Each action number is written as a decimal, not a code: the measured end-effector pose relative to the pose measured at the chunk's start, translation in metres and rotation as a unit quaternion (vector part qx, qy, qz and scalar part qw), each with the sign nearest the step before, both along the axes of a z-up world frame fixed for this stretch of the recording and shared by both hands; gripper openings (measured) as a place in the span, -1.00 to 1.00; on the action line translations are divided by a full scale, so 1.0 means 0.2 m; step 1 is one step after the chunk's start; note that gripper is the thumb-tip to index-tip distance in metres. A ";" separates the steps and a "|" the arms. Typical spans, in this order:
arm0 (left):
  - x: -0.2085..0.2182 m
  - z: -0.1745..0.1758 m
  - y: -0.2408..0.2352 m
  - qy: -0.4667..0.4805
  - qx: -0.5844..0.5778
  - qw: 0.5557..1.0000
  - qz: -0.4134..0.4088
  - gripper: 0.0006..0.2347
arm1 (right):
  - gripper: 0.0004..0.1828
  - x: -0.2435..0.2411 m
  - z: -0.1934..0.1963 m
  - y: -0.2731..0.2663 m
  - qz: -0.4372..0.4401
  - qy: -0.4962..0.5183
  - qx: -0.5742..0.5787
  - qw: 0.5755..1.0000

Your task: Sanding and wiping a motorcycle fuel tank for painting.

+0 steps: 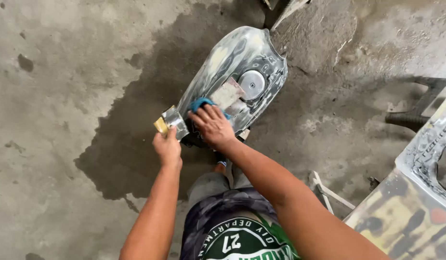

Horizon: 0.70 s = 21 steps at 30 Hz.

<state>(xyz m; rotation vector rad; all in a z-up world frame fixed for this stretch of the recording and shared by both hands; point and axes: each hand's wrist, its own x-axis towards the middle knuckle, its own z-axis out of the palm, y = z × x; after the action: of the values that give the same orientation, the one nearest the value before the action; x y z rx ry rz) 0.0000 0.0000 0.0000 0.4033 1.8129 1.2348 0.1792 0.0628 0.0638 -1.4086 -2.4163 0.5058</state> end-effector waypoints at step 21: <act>-0.52 -0.25 0.68 -0.059 -0.008 0.987 -0.150 -0.93 | -0.85 -0.37 -0.23 0.43 0.028 -0.081 0.010 0.996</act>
<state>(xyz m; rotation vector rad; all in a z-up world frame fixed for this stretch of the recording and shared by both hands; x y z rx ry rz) -0.1031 0.1359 -0.0505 0.5598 1.5925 1.0115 0.1049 0.1492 0.0168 -1.4278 -2.5864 0.3928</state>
